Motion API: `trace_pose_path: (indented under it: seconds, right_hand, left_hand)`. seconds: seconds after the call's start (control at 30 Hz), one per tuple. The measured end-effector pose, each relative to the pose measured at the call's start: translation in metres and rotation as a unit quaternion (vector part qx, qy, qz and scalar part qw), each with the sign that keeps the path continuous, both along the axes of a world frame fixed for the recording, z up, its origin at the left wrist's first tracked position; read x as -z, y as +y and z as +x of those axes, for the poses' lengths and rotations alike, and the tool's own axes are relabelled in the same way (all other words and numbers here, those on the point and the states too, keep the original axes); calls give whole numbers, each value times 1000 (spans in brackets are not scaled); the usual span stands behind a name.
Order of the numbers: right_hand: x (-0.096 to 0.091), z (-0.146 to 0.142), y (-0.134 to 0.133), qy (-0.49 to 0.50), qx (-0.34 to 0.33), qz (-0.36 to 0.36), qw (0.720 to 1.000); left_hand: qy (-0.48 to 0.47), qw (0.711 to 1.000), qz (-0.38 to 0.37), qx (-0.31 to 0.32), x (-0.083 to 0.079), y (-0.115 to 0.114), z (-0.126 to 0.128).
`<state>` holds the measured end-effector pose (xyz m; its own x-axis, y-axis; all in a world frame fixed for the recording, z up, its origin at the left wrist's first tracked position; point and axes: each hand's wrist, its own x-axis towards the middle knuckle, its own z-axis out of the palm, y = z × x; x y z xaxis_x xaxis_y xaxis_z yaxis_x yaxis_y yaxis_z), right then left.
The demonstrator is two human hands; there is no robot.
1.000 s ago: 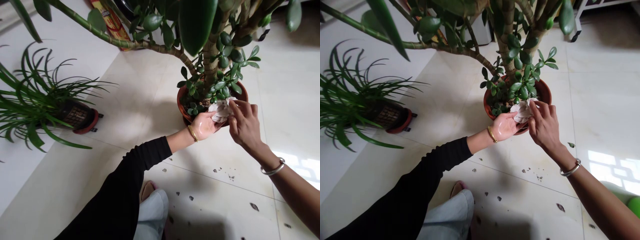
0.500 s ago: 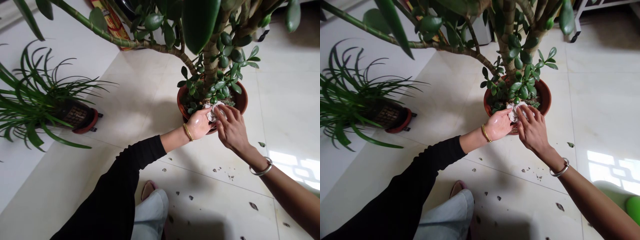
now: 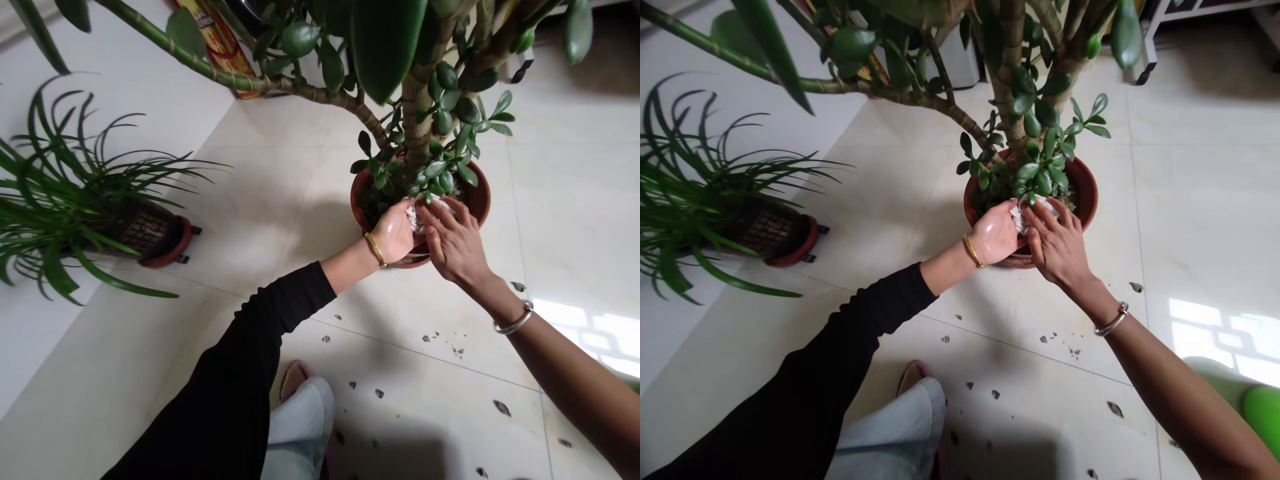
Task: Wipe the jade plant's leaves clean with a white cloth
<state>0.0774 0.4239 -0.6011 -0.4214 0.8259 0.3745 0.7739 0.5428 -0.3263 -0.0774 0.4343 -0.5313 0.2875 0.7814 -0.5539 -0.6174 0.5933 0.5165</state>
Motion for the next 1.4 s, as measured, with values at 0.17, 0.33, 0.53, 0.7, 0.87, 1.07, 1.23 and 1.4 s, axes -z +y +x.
trace_pose_path:
  seconds: [0.17,0.33,0.53,0.7,0.87,1.07,1.23,1.4]
  right_hand:
    - [-1,-1,-2,10,1,3,1000]
    - [-5,-3,-4,38,-9,-6,999]
    - [-7,-9,-4,42,1,-6,999]
    - [-8,-9,-8,75,-15,-8,997]
    - [-2,1,-20,131,-39,17,991]
    - [-4,-1,-38,122,-88,108,983]
    - [-24,-26,-37,56,-19,36,998]
    - [-37,-42,-32,11,28,13,999]
  left_hand:
    - [-13,1000,-4,3,-1,3,-4]
    - [-32,999,-11,10,0,3,-6]
    - [-50,999,-6,5,8,4,-5]
    - [-45,999,-4,25,8,5,-6]
    - [-25,998,-16,49,4,-9,-11]
    - [13,1000,22,13,-23,-38,-30]
    - [78,994,64,39,-34,-32,-43]
    - [117,987,98,56,-22,-12,-43]
